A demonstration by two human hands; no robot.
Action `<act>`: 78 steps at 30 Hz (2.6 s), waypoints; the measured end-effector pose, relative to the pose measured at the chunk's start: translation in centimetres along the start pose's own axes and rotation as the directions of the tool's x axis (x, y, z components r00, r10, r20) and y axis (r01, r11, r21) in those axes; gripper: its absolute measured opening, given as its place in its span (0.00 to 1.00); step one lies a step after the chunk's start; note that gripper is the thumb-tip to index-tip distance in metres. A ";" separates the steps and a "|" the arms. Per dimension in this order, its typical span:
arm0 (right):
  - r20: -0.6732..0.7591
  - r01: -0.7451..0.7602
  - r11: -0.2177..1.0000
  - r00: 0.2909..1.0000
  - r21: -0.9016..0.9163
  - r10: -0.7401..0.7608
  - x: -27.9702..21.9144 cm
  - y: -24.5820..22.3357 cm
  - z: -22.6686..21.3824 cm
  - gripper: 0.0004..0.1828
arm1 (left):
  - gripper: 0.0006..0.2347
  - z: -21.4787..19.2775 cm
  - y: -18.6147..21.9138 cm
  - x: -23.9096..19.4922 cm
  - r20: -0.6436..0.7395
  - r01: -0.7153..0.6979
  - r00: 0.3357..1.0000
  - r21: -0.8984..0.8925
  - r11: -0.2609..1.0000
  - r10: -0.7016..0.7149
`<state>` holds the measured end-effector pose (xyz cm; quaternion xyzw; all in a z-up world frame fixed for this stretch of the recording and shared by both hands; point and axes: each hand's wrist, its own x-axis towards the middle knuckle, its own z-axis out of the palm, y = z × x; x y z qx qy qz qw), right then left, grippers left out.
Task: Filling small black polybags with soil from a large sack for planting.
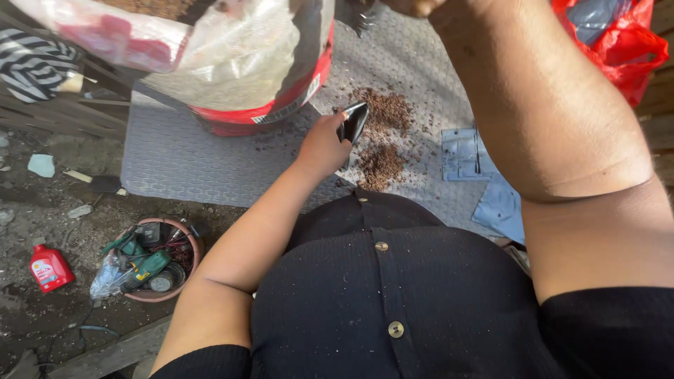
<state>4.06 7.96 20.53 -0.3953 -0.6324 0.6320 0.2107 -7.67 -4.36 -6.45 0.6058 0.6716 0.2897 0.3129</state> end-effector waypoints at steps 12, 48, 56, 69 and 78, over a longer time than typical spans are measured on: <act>-0.325 0.106 0.580 0.901 0.808 0.288 0.3 29.8 -0.6 0.25 | 0.30 5.5 3.8 0.6 -0.097 -0.004 0.995 -0.230 0.973 -0.019; -0.294 -0.424 0.496 0.900 -0.758 0.320 -4.1 24.8 -5.2 0.33 | 0.18 4.0 5.0 1.1 -0.075 -0.011 0.997 -0.053 0.999 0.007; -0.267 -0.439 0.646 0.898 -0.625 0.351 -5.2 23.0 -4.3 0.24 | 0.08 -0.8 4.7 1.1 -0.141 -0.007 0.990 0.036 0.999 0.012; -0.156 -0.261 0.395 0.947 -0.881 0.279 -9.8 34.7 1.8 0.84 | 0.19 -3.8 2.3 -4.1 -0.200 -0.141 0.962 0.213 0.967 0.185; -0.205 -0.078 0.647 0.971 -0.759 -0.124 1.1 34.3 -5.1 0.61 | 0.20 -6.6 4.8 -7.0 -0.152 0.151 0.972 -0.169 0.974 -0.177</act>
